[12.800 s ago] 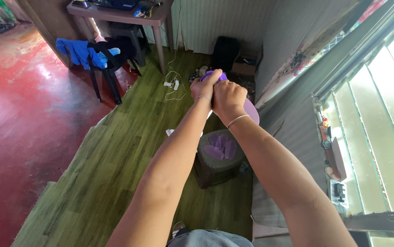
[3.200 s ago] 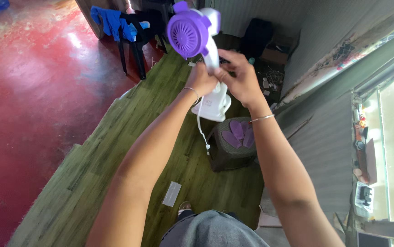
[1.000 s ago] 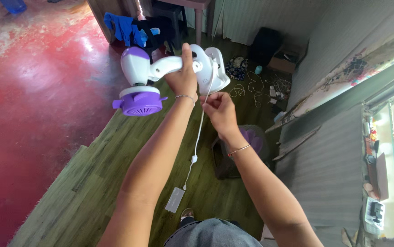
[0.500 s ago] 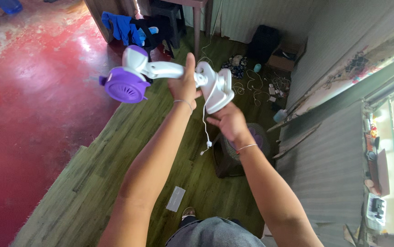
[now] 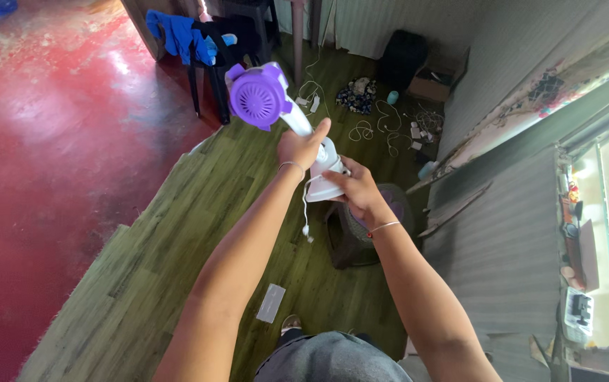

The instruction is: The person assembles a small purple and white electric fan by attaching four purple fan blades to the central hub. They handle each blade individually, aligning and securing them in place, then adjust the assembled fan head.

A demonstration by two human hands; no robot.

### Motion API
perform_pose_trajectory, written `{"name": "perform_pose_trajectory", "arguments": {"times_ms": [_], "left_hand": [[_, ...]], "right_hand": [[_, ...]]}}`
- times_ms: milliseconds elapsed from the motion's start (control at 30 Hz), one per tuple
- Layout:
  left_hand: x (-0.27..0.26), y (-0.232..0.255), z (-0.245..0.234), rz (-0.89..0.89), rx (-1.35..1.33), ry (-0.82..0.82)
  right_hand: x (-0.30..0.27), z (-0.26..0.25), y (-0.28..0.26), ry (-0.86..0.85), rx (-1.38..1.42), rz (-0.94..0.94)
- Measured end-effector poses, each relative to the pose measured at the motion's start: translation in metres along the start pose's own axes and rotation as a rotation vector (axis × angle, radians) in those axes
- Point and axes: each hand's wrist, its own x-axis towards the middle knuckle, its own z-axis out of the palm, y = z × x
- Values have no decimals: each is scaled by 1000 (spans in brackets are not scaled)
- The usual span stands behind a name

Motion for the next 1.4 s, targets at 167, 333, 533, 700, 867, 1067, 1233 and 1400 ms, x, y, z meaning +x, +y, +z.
{"name": "perform_pose_trajectory", "arguments": {"times_ms": [167,333,533,700,867,1067,1233,1400], "left_hand": [[-5,-3,-7,136,-333,-209],[-23,8,-38,365,-452,-334],[-31,36,-61,948,-419,97],[-18,33,-44,648,-488,-232],[-13,24,-25,615,-488,-211],[-19,25,-11,610,-438,-243],[-22,12,8,538,-433,-308],[-8,-15,33,771,-33,-135]], "right_hand": [[3,-17,7,-18,76,62],[0,-26,13,-9,81,109],[0,-37,25,-29,131,164],[3,-36,41,-51,152,206],[9,-34,57,28,-28,327],[34,-61,41,272,-756,130],[26,-62,-22,289,-40,-274],[-4,-7,-70,190,-484,-745]]}}
